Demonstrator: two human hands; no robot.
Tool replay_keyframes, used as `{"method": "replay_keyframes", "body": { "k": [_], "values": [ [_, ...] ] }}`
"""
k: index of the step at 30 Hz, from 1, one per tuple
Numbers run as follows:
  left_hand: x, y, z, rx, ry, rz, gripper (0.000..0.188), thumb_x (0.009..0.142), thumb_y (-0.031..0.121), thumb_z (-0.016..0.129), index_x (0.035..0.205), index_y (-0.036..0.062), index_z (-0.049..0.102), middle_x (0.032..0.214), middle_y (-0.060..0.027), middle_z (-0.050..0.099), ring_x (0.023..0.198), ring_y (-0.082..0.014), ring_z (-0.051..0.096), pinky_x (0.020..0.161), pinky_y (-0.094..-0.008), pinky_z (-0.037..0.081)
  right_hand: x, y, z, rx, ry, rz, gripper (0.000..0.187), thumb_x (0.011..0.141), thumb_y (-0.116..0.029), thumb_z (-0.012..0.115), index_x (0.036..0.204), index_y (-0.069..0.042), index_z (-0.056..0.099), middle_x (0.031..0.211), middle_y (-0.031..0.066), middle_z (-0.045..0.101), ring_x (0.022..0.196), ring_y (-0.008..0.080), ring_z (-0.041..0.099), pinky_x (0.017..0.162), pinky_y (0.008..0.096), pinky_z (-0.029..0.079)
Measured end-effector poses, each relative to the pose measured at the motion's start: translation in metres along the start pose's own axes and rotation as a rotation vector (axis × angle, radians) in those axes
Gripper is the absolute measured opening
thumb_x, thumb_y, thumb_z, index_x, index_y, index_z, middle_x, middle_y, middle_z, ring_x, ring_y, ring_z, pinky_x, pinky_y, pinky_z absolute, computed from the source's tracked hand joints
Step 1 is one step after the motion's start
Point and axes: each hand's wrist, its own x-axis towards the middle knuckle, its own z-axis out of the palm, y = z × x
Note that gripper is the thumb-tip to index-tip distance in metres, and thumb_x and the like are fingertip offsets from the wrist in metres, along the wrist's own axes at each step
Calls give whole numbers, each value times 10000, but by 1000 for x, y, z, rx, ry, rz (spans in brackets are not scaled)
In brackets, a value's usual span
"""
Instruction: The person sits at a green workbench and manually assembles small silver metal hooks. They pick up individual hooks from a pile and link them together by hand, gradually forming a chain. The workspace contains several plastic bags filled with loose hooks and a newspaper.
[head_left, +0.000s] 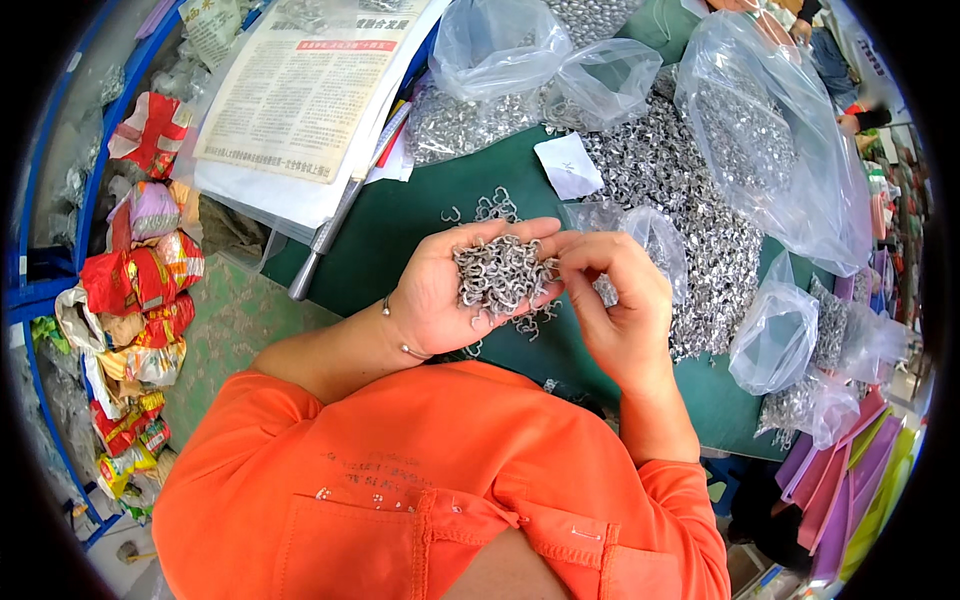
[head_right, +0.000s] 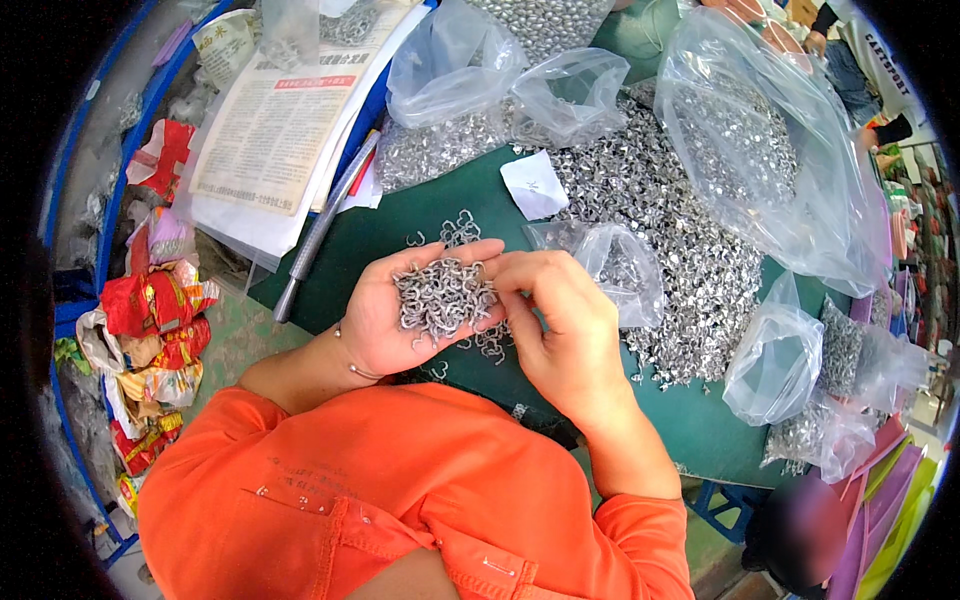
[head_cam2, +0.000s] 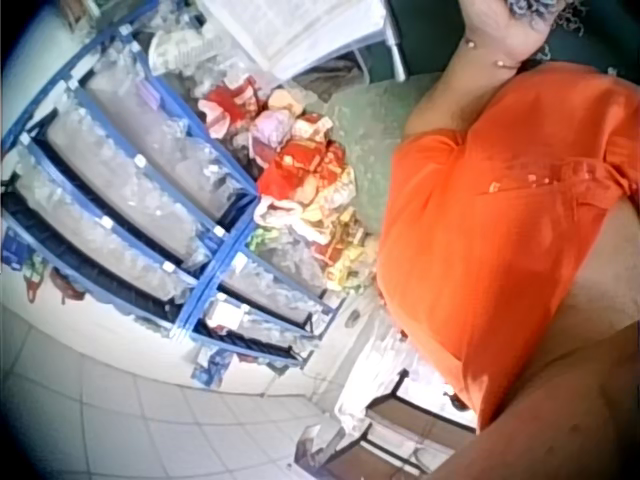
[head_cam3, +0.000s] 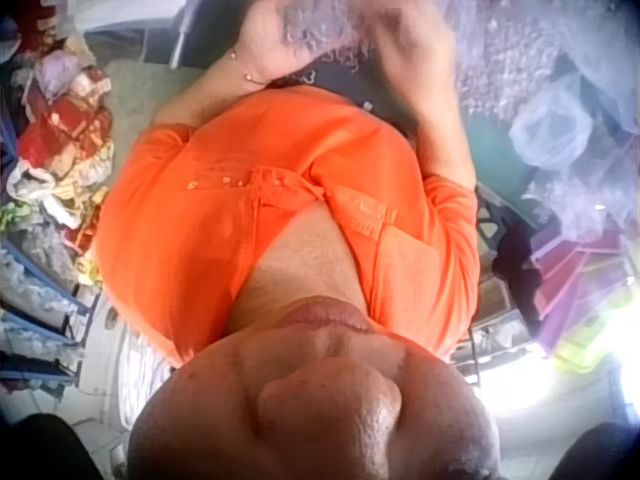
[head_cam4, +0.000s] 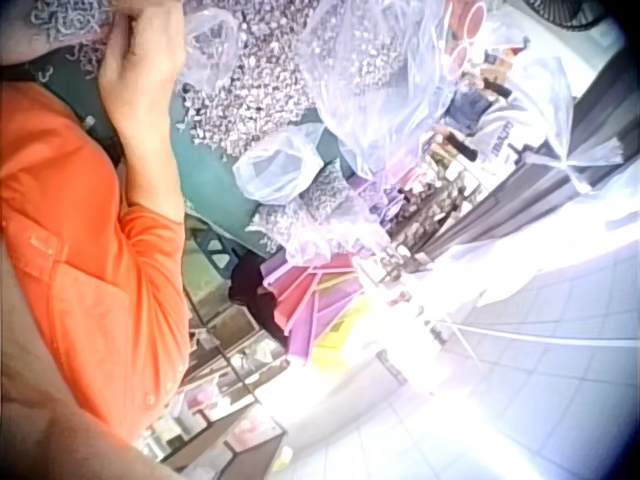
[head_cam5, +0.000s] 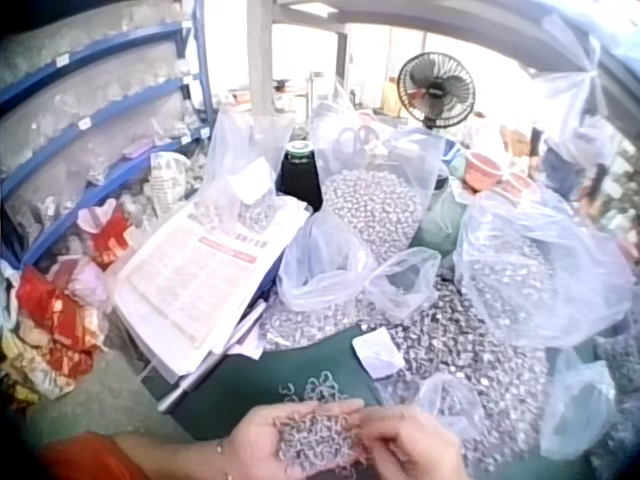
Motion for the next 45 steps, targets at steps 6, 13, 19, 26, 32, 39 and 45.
{"method": "replay_keyframes", "body": {
  "k": [6,13,19,26,32,39,45],
  "values": [
    [-1,-1,9,51,40,24,498,953,269,333,1341,-40,376,1385,-205,399,1278,-308,405,1081,-452,315,-8,2,5,256,142,179,171,761,95,660,889,-2,601,904,87,682,783,121,634,617,246,513],
    [0,-2,7,38,41,26,499,954,274,328,1339,-40,374,1412,-208,363,1301,-308,378,1087,-455,296,-7,1,1,282,171,157,179,773,88,652,917,14,575,895,99,672,819,125,635,631,227,508],
    [0,-1,5,40,16,10,498,953,271,332,1341,-38,365,1424,-214,345,1305,-323,370,1081,-459,300,-8,-5,10,329,317,125,228,750,94,657,943,15,565,841,88,658,763,119,628,621,221,498],
    [-1,-2,11,10,46,30,498,951,242,349,1352,-54,335,1419,-243,332,1318,-369,334,1079,-478,309,69,8,-31,-370,500,-445,207,684,124,662,850,10,617,802,98,643,661,209,612,592,271,492],
    [-4,5,6,-26,5,64,495,958,242,338,1352,-58,329,1399,-236,358,1306,-351,351,1069,-465,331,70,10,-29,-231,168,-85,101,777,1,652,877,-3,644,771,127,634,648,203,621,582,293,488],
    [1,5,-13,-23,-42,26,484,968,249,292,1346,-42,368,1276,-164,501,1154,-277,518,1031,-451,378,21,3,3,-219,-183,-8,140,720,9,668,852,-12,625,843,105,572,815,302,558,719,378,466],
    [-2,4,-10,26,33,42,483,968,256,303,1356,-25,366,1279,-156,503,1157,-272,518,1003,-440,408,15,-1,1,-227,-213,-38,184,711,43,663,868,-22,592,849,90,596,786,295,559,690,366,466]
  ]
}}
